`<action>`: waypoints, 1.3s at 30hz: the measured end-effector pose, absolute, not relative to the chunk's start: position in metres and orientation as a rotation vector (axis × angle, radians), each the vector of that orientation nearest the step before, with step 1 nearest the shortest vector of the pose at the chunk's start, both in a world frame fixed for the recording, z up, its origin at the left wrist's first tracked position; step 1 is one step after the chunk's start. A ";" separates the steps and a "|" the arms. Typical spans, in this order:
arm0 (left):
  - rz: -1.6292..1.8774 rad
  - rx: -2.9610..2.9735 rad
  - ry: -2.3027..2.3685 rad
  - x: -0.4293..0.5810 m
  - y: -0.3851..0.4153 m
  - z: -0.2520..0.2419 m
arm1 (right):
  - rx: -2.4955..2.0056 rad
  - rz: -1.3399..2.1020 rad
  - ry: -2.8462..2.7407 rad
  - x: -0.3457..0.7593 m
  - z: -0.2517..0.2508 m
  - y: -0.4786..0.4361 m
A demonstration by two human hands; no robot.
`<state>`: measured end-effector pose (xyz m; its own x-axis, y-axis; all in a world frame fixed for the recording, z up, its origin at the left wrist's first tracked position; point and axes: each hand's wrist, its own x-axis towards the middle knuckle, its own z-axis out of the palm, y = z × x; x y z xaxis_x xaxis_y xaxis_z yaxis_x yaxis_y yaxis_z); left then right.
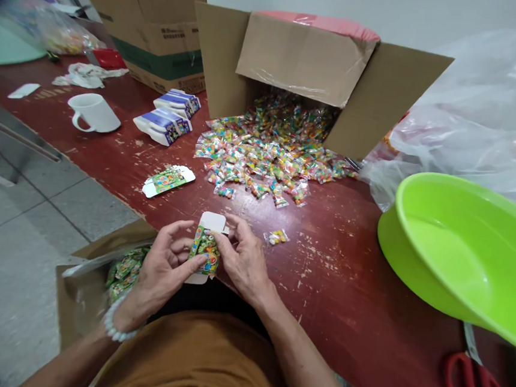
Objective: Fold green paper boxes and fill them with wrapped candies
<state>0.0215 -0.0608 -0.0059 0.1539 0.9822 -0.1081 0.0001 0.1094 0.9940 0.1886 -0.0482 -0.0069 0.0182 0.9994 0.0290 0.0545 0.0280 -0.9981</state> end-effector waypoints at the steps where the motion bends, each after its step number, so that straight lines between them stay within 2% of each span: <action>1: 1.043 1.177 1.129 0.023 -0.063 -0.007 | -1.206 1.184 -1.162 0.185 -0.009 -0.049; 5: 1.070 1.136 1.045 0.027 -0.063 -0.007 | -1.068 1.211 -0.926 0.172 -0.019 -0.057; 10: 0.999 1.040 0.988 0.024 -0.056 -0.004 | -1.129 1.147 -0.998 0.176 -0.023 -0.057; 19: 0.944 0.994 1.010 0.024 -0.050 -0.006 | -1.093 1.464 -1.018 0.196 -0.010 -0.040; 23: 1.047 1.048 1.039 0.023 -0.048 -0.010 | -1.130 1.165 -1.401 0.198 -0.009 -0.039; 26: 1.084 0.877 1.056 0.025 -0.048 -0.008 | -1.108 0.912 -1.469 0.197 -0.011 -0.039; 31: 0.722 0.725 0.969 0.030 -0.053 0.001 | -1.052 0.741 -1.587 0.196 -0.011 -0.040; 36: 0.693 0.744 1.052 0.035 -0.052 0.003 | -1.107 0.846 -1.613 0.196 -0.005 -0.041; 39: 0.731 0.904 1.063 0.036 -0.047 0.000 | -1.218 1.089 -1.444 0.196 -0.002 -0.035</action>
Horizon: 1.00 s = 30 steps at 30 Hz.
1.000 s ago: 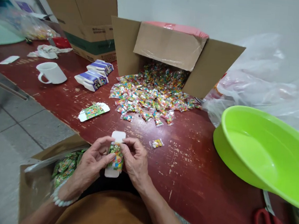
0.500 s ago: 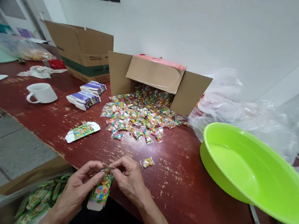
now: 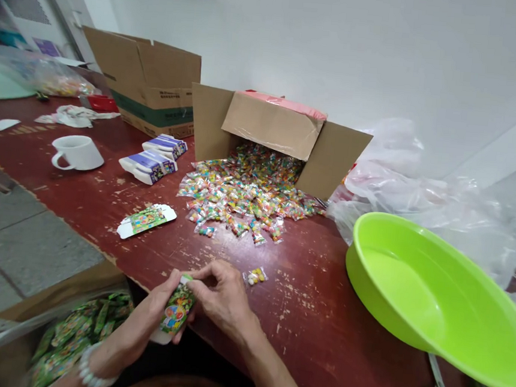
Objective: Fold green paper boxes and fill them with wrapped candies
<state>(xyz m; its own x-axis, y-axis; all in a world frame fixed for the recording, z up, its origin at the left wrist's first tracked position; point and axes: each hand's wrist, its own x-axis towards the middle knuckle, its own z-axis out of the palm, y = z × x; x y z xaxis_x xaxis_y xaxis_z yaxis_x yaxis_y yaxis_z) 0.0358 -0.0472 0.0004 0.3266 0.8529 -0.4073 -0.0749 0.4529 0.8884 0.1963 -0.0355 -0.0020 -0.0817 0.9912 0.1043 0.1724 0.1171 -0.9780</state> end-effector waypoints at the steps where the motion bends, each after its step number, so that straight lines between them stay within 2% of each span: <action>1: 0.733 0.958 1.066 0.036 -0.045 -0.001 | -1.218 1.187 -1.387 0.197 -0.001 -0.033; 4: 0.705 1.028 1.049 0.034 -0.042 -0.004 | -1.179 1.371 -1.240 0.199 0.001 -0.028; 15: 0.653 1.078 1.032 0.031 -0.040 -0.003 | -1.147 1.479 -1.060 0.196 0.003 -0.035; 23: 0.678 0.922 0.993 0.034 -0.045 -0.011 | -1.016 1.240 -1.534 0.203 0.005 -0.048; 30: 0.691 0.772 0.950 0.037 -0.062 -0.010 | -1.155 1.058 -1.595 0.193 -0.019 -0.057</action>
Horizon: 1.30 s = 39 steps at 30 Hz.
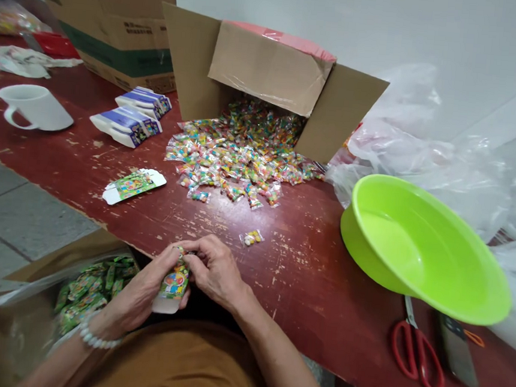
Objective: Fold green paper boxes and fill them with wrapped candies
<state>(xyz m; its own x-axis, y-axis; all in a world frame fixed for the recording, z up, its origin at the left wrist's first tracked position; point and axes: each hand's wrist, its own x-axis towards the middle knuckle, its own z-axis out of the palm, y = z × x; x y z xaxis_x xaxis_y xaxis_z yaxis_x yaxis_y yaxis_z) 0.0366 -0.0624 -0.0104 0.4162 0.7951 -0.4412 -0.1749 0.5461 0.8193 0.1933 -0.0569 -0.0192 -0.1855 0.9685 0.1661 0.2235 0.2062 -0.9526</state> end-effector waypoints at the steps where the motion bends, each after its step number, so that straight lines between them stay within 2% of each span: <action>1: 0.669 0.762 0.947 0.033 -0.066 -0.010 | -1.181 1.049 -1.619 0.198 -0.020 -0.055; 5: 0.541 0.730 0.917 0.012 -0.079 -0.016 | -1.352 0.825 -1.641 0.236 -0.019 -0.045; 9: 0.492 0.805 0.998 -0.024 -0.082 -0.025 | -1.904 0.391 -1.654 0.278 -0.028 -0.040; 13: 0.284 1.057 1.082 -0.069 -0.069 -0.023 | -2.122 0.396 -1.638 0.293 -0.043 -0.039; 18: 0.033 1.230 1.081 -0.090 -0.055 -0.014 | -1.825 0.718 -1.370 0.275 -0.044 -0.039; 22: 0.235 1.146 1.020 -0.067 -0.054 -0.008 | -1.354 1.186 -1.099 0.235 -0.026 -0.049; 24: 0.358 1.097 0.983 -0.051 -0.055 -0.006 | -1.208 1.272 -1.101 0.213 -0.015 -0.055; 29: 0.526 1.164 0.927 -0.013 -0.061 -0.001 | -1.174 1.173 -1.308 0.181 -0.004 -0.057; 36: 0.607 1.196 0.925 0.010 -0.064 -0.003 | -1.135 0.868 -1.765 0.189 0.001 -0.055; 39: 0.625 1.181 0.900 0.013 -0.064 -0.006 | -1.121 0.794 -1.800 0.192 0.001 -0.054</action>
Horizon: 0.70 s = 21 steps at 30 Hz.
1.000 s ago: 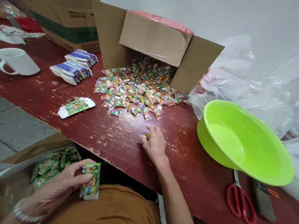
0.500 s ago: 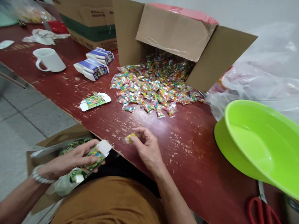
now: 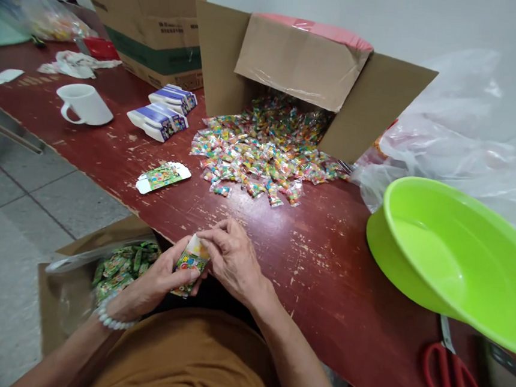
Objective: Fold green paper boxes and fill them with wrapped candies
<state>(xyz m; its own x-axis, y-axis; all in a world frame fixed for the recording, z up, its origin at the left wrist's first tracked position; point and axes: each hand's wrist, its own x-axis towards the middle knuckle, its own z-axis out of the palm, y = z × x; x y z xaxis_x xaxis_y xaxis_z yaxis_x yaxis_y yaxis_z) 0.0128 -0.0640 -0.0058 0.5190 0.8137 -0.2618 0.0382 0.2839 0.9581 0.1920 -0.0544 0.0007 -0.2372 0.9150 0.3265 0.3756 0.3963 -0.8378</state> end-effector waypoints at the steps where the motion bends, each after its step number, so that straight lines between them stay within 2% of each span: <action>1: 0.633 1.182 0.906 0.013 -0.064 -0.006 | -1.124 0.769 -1.788 0.192 0.000 -0.054; 5: 0.710 1.192 0.961 0.016 -0.066 -0.004 | -1.139 0.658 -1.686 0.188 0.001 -0.056; 7: 0.764 1.071 0.935 0.018 -0.065 -0.002 | -1.181 0.760 -1.527 0.188 0.002 -0.058; 12: 0.816 0.667 0.898 0.022 -0.063 -0.003 | -1.050 1.599 -1.011 0.191 0.001 -0.061; 14: 0.840 0.653 0.904 0.024 -0.063 -0.004 | -0.961 1.783 -0.905 0.189 -0.001 -0.061; 17: 0.877 0.735 0.905 0.026 -0.064 -0.003 | -1.032 1.688 -1.041 0.184 -0.004 -0.059; 21: 0.893 0.656 0.891 0.026 -0.064 -0.002 | -1.078 1.079 -1.421 0.182 -0.007 -0.058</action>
